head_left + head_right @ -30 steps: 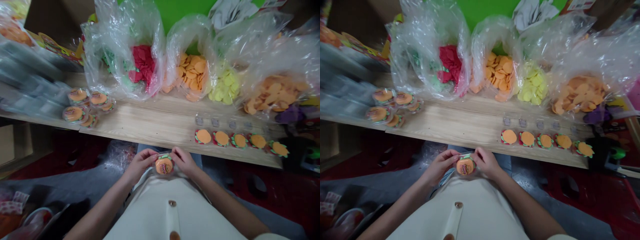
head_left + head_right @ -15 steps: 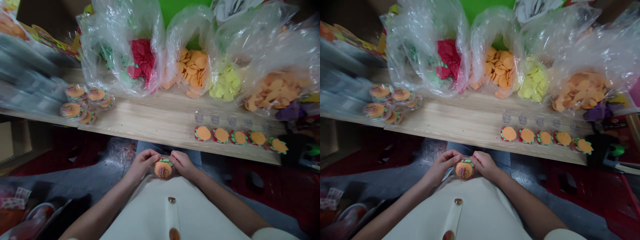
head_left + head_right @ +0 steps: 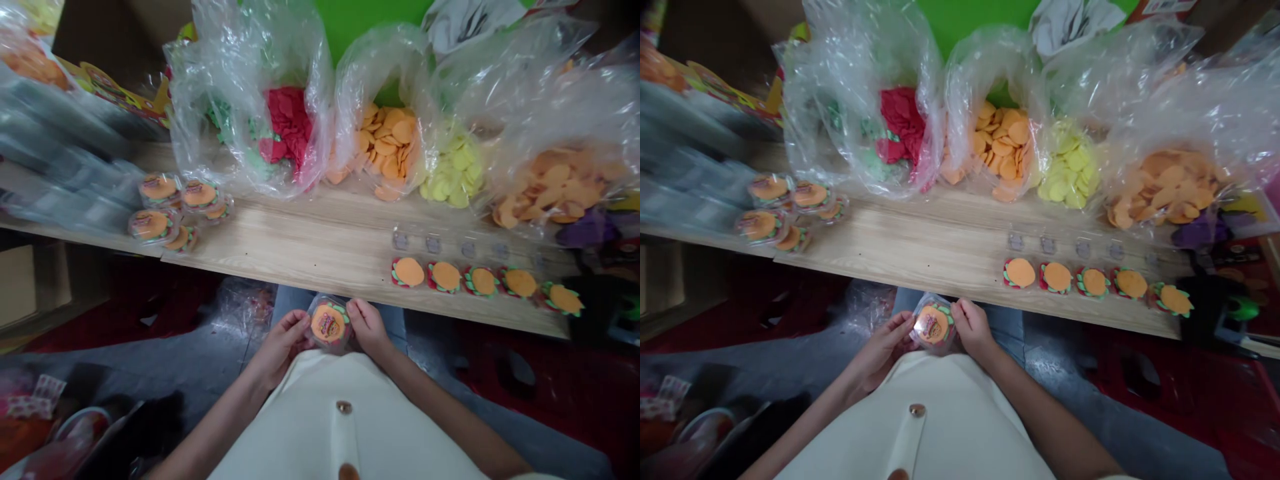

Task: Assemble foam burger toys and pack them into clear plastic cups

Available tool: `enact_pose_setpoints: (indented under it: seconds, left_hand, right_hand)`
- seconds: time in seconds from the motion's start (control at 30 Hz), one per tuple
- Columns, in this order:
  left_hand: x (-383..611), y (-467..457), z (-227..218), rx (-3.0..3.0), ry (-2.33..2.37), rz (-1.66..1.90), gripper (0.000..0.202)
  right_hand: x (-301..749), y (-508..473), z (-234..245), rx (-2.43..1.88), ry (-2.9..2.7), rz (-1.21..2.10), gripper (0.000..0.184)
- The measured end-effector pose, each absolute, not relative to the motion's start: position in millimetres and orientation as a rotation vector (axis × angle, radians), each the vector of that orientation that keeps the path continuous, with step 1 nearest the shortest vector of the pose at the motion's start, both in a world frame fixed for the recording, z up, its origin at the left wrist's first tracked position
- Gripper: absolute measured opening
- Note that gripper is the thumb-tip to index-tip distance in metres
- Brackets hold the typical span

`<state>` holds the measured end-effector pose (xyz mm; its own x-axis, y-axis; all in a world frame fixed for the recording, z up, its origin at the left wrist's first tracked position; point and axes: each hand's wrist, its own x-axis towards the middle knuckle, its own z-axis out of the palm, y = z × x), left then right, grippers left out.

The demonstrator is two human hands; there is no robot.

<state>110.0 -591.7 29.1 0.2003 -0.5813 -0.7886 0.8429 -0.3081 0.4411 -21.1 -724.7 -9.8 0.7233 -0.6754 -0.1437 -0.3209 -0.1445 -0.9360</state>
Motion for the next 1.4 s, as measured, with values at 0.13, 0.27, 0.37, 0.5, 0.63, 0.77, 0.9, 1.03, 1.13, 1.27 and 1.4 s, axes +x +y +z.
enact_pose_setpoints:
  seconds: [0.13, 0.27, 0.37, 0.5, 0.63, 0.77, 0.9, 1.03, 1.13, 1.27, 1.4]
  left_hand:
    - [107.1, -599.9, 26.2, 1.245, 0.373, -1.315, 0.023]
    - [109.7, -610.1, 25.1, 1.267, 0.292, -1.268, 0.023]
    - [121.0, -617.3, 26.6, 1.221, 0.231, -1.323, 0.021]
    - [146.9, -630.3, 33.9, 1.187, -0.005, -1.51, 0.023]
    - [163.4, -646.1, 41.9, 1.137, -0.242, -1.661, 0.041]
    - [150.6, -652.9, 37.8, 1.11, -0.206, -1.63, 0.038]
    - [125.3, -648.2, 26.0, 1.228, 0.067, -1.25, 0.036]
    - [109.8, -643.4, 24.9, 1.25, 0.122, -1.013, 0.034]
    - [102.0, -642.4, 31.3, 1.254, 0.085, -0.982, 0.03]
    - [94.0, -635.5, 37.5, 1.222, 0.007, -1.069, 0.024]
    - [96.6, -623.1, 38.6, 1.234, -0.083, -1.245, 0.024]
  right_hand:
    - [-17.9, -722.3, -7.9, -1.767, 0.816, -0.442, 0.035]
    - [-15.7, -726.2, -7.8, -1.655, 0.889, -0.456, 0.036]
    - [-8.8, -736.4, -4.6, -1.444, 0.917, -0.328, 0.037]
    - [5.7, -756.1, 11.9, -1.321, 0.798, -0.191, 0.036]
    - [21.9, -772.9, 28.3, -1.369, 0.647, 0.022, 0.036]
    - [33.2, -783.1, 25.1, -1.461, 0.576, 0.073, 0.035]
    - [22.6, -776.8, 10.9, -1.58, 0.709, -0.226, 0.039]
    - [-2.2, -751.1, 6.2, -1.5, 0.66, -0.13, 0.039]
    - [-12.1, -736.8, 8.2, -1.361, 0.655, -0.2, 0.037]
    - [-18.4, -741.6, 9.6, -1.202, 0.626, -0.187, 0.038]
    - [-32.1, -757.1, 14.0, -1.301, 0.522, -0.045, 0.039]
